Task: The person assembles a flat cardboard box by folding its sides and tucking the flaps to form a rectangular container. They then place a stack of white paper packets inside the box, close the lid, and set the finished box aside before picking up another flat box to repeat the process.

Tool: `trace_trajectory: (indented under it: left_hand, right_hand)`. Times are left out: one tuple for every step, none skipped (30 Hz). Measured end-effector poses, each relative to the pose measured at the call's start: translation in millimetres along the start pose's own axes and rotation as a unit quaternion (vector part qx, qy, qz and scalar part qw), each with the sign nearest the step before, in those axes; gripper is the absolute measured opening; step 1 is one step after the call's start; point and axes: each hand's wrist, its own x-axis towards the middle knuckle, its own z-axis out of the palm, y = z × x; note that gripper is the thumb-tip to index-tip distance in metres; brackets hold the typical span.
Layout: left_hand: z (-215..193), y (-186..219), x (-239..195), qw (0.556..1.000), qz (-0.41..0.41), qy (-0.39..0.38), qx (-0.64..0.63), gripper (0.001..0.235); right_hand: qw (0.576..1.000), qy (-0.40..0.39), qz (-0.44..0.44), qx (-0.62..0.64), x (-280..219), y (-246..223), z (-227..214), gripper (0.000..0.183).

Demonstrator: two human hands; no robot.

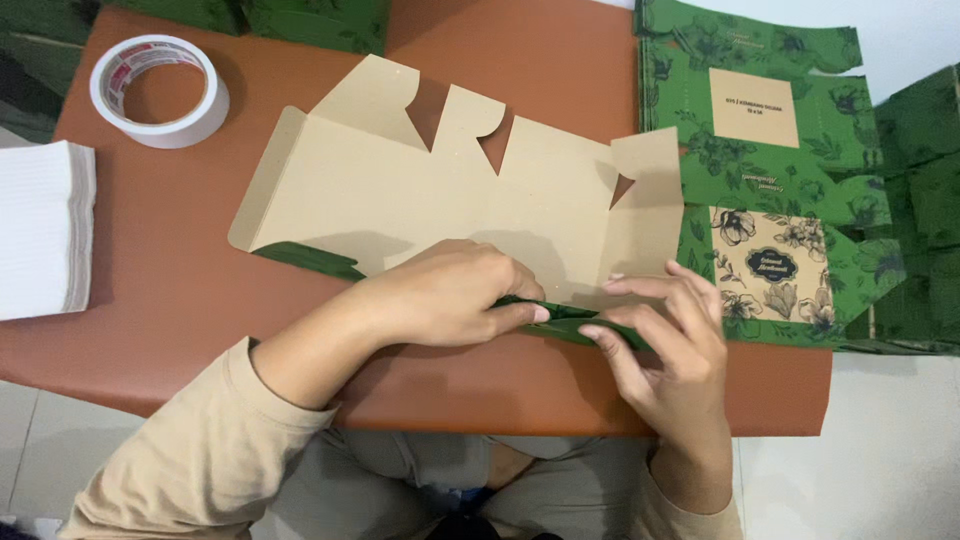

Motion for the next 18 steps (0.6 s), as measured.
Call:
trace_trajectory:
  left_hand:
    - [0,0,0,1.000,0.000,-0.002,-0.001,0.030]
    - [-1,0,-1,1.000,0.011,-0.005,0.000,0.030]
    - [-2,0,-1,1.000,0.023,-0.008,0.002,0.031]
    - [-2,0,-2,1.000,0.023,-0.008,0.003,0.031]
    - [-2,1,-4,0.999,0.031,-0.008,0.000,0.032]
    - [-2,1,-5,0.999,0.039,-0.009,-0.002,0.033]
    - [-2,1,-6,0.999,0.040,-0.008,-0.002,0.033]
    - [-2,2,-6,0.999,0.044,-0.007,-0.006,0.033]
    - [-3,3,-7,0.999,0.050,-0.004,-0.009,0.033]
    - [-3,3,-7,0.999,0.051,-0.002,-0.009,0.033]
    - [-3,2,-7,0.998,0.054,-0.006,-0.008,0.033]
    - [-3,2,-6,0.998,0.057,-0.009,-0.008,0.034]
    - [-3,2,-7,0.998,0.057,-0.010,-0.008,0.034]
    - [-3,1,-8,0.998,0.057,-0.011,-0.012,0.033]
    - [-3,1,-8,0.998,0.056,-0.013,-0.016,0.033]
    - [-2,2,-8,0.998,0.056,-0.013,-0.016,0.033]
    - [-2,3,-8,0.998,0.054,-0.015,-0.017,0.033]
    - [-2,3,-8,0.998,0.052,-0.016,-0.018,0.032]
  right_hand:
    - [1.000,-0.001,0.002,0.000,-2,1,3,0.014]
    - [1.000,0.001,-0.005,-0.003,-5,2,5,0.013]
    - [1.000,0.004,-0.014,-0.005,-6,3,8,0.012]
    - [1.000,0.004,-0.014,-0.005,-4,1,7,0.012]
    - [1.000,0.007,-0.026,0.007,-2,-2,6,0.011]
    - [0.999,0.010,-0.038,0.018,0,-4,5,0.011]
    - [0.999,0.010,-0.039,0.018,1,-6,5,0.011]
    - [0.999,0.011,-0.043,0.021,2,-8,4,0.011]
    - [0.998,0.011,-0.048,0.024,4,-10,3,0.012]
    - [0.998,0.011,-0.050,0.023,3,-8,4,0.012]
    - [0.998,0.008,-0.044,0.035,1,-7,5,0.012]
    - [0.998,0.004,-0.037,0.048,-2,-5,6,0.012]
    - [0.998,0.004,-0.037,0.048,-3,-3,7,0.012]
    - [0.998,0.006,-0.044,0.041,-4,0,8,0.011]
    - [0.998,0.009,-0.051,0.034,-5,2,9,0.010]
    - [0.998,0.009,-0.052,0.034,-4,0,10,0.010]
    - [0.998,0.005,-0.055,0.032,-3,-2,10,0.010]
    - [0.998,0.001,-0.058,0.030,-2,-4,10,0.011]
